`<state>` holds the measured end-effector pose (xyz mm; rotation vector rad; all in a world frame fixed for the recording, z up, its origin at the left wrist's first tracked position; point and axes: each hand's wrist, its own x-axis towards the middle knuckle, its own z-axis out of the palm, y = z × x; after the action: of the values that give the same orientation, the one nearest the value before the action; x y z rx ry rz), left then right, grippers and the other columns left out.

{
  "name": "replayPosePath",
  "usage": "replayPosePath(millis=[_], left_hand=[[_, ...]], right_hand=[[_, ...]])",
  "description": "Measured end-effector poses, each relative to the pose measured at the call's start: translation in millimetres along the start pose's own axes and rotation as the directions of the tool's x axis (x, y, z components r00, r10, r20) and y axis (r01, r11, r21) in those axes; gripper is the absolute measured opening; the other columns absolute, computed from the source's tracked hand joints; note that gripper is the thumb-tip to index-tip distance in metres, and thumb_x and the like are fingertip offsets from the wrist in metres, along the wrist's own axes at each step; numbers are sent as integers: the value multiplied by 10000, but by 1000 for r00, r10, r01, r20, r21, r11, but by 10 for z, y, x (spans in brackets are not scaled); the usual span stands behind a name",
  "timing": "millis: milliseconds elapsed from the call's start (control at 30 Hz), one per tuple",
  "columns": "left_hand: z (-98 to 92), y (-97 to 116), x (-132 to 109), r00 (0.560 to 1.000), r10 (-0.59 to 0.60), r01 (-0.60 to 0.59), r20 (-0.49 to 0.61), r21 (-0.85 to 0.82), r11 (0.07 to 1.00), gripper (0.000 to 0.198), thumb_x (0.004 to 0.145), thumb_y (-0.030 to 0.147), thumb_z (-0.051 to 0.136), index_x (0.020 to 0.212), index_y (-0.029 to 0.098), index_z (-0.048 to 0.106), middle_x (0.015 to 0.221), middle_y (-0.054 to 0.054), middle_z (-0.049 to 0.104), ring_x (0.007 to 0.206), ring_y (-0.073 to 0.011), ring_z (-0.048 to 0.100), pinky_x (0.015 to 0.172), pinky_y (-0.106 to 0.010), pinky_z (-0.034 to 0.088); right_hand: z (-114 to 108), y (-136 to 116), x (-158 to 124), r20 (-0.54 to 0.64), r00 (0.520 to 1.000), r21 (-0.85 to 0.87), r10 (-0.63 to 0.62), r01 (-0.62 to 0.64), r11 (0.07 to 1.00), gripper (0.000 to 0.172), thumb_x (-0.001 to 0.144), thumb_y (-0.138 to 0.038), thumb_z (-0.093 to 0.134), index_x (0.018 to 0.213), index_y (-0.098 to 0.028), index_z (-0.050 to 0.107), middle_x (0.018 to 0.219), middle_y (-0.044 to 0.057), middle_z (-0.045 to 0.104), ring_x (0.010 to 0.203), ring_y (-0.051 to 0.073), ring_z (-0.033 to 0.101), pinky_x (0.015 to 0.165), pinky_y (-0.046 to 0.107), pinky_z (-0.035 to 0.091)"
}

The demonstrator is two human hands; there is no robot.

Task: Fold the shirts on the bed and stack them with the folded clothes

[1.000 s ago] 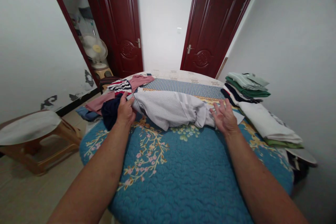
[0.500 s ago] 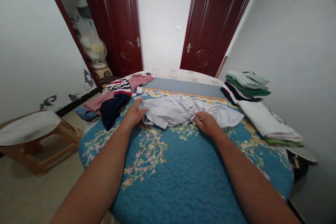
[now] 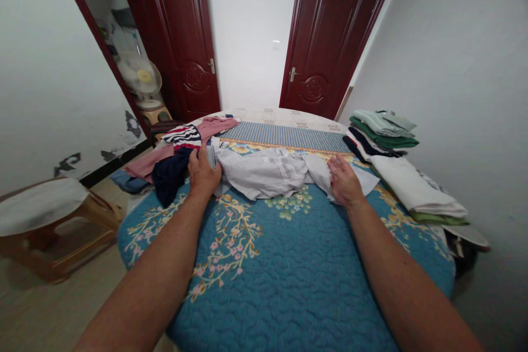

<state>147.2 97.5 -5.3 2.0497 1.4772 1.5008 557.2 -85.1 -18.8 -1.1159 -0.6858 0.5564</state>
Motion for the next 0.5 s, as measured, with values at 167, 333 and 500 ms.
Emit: replayPosePath(millis=[167, 333, 500], left_hand=[[-135, 266, -59, 951, 242, -248, 193, 5, 969, 490, 855, 200, 611, 1334, 212, 716, 1334, -148, 672, 1350, -362, 553, 1247, -538, 358], [-183, 343, -206, 693, 352, -369, 630, -109, 923, 463, 798, 149, 606, 1210, 294, 761, 1210, -78, 711, 1128, -281, 669, 1075, -415, 507], [-148, 322, -300, 551, 293, -358, 781, -96, 929, 519, 750, 177, 667, 1238, 332, 752, 1288, -63, 644, 1088, -261, 684, 975, -363, 541]], right_hand=[[-62, -108, -102, 217, 967, -516, -135, 231, 825, 751, 796, -485, 819, 1483, -258, 619, 1572, 128, 590, 1457, 332, 549, 1268, 571, 389], [-34, -89, -215, 448, 877, -714, -170, 466, 522, 809, 783, -403, 803, 1541, -234, 579, 1580, 138, 577, 1487, 367, 502, 1308, 556, 337], [-57, 19, -179, 370, 911, -829, -183, 413, 378, 547, 866, -269, 578, 1385, -148, 699, 1389, 189, 694, 1338, 361, 618, 1233, 529, 424]])
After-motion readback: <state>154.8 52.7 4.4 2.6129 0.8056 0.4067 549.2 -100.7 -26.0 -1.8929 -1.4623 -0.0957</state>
